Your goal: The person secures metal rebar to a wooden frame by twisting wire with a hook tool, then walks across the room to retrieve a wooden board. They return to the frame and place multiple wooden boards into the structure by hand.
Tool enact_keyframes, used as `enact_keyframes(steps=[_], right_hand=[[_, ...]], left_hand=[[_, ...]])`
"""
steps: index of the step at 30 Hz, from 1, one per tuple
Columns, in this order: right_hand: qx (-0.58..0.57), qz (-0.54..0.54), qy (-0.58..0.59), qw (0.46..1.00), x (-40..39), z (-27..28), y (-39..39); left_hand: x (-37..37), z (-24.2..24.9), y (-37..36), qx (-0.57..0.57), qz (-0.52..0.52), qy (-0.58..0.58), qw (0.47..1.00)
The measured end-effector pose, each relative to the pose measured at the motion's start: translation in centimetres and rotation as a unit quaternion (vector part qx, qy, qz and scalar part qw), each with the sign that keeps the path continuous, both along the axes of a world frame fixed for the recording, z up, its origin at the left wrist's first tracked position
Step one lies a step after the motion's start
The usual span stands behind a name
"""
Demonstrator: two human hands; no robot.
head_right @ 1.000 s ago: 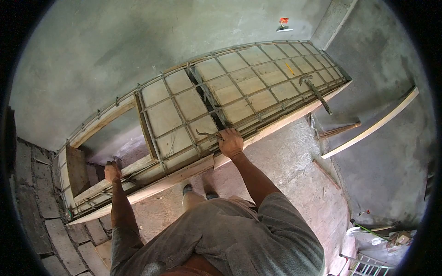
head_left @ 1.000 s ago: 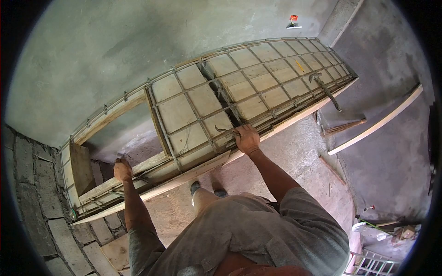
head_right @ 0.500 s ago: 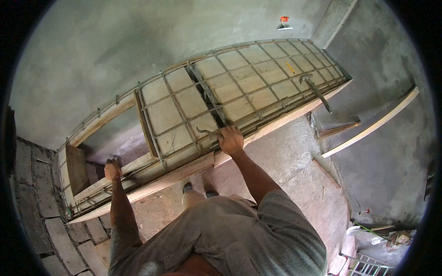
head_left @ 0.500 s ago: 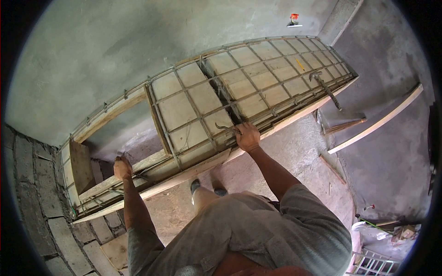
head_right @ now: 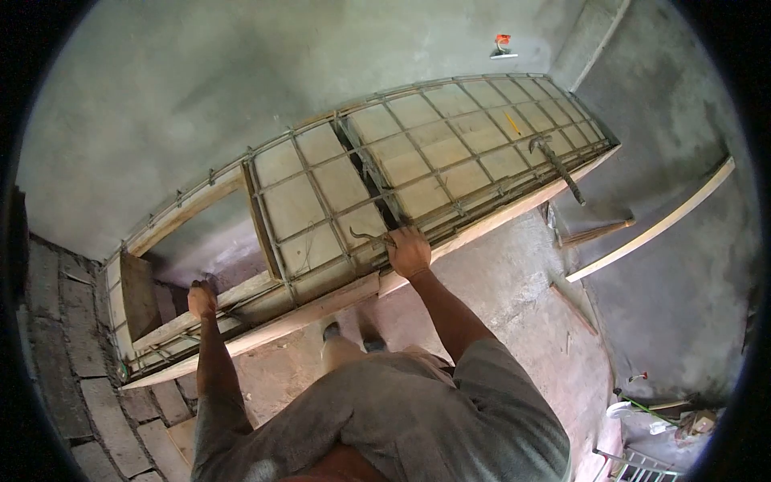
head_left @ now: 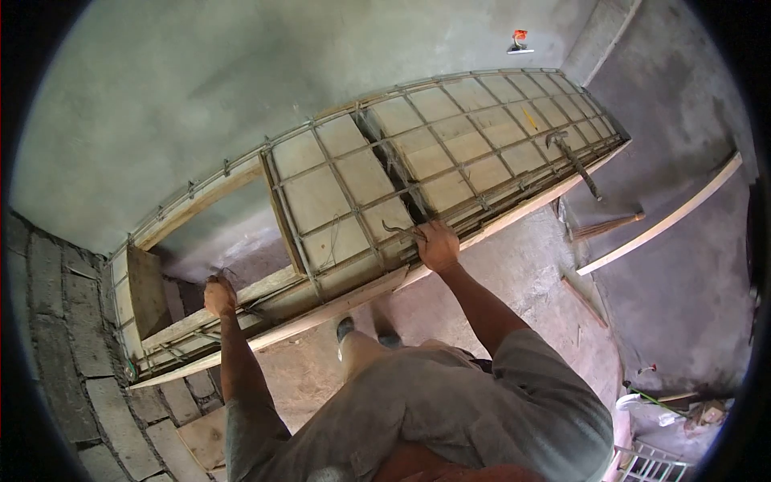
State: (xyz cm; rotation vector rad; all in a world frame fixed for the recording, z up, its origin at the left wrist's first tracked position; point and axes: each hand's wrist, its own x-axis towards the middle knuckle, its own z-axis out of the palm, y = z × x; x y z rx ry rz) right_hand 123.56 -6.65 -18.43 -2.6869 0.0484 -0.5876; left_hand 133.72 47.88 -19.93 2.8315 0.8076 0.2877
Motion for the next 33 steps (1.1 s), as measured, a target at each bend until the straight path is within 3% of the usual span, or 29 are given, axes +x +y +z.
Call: enact_keyframes(steps=[14, 16, 17, 18, 21, 24, 28, 30, 31, 32, 33], right_hand=[[0.007, 0.004, -0.001, 1.000, -0.1, -0.4, 0.2], [0.016, 0.003, -0.005, 1.000, 0.1, -0.9, 0.1], [0.030, 0.015, -0.009, 0.999, 0.1, -0.5, 0.3], [0.010, 0.009, -0.009, 1.000, 0.2, -0.9, 0.1], [-0.007, 0.020, -0.016, 1.000, 0.4, -1.3, -0.1], [-0.019, 0.020, -0.025, 0.999, 0.5, -1.6, -0.2], [-0.006, 0.015, -0.029, 0.999, 0.4, -0.4, 0.5], [0.006, 0.032, -0.035, 0.999, 0.2, 0.0, 0.9], [0.013, 0.033, -0.043, 0.998, 0.2, -0.4, 0.7], [0.018, 0.033, -0.052, 0.998, 0.5, -0.7, 0.5], [0.018, 0.010, -0.029, 0.999, 0.7, -1.2, 0.5]], left_hand=[[0.7, -2.0, 1.4, 0.010, -0.019, 0.012, 1.000], [0.3, -2.3, 1.6, 0.148, -0.089, 0.002, 0.985], [0.2, -0.9, 0.3, 0.071, -0.001, -0.024, 0.997], [0.2, -2.1, 1.6, 0.093, -0.055, -0.014, 0.994], [0.3, -2.1, 1.8, 0.009, -0.013, -0.025, 1.000], [-0.6, -0.2, 1.1, -0.066, -0.060, -0.069, 0.994], [0.2, -1.3, 2.6, -0.050, -0.043, -0.013, 0.998], [0.4, -0.1, 2.4, -0.185, -0.031, -0.045, 0.981], [1.2, -1.8, 3.8, -0.274, -0.068, -0.122, 0.952], [2.4, -3.4, 5.2, -0.276, -0.067, -0.124, 0.951], [3.2, -3.8, 5.7, -0.401, -0.061, -0.148, 0.902]])
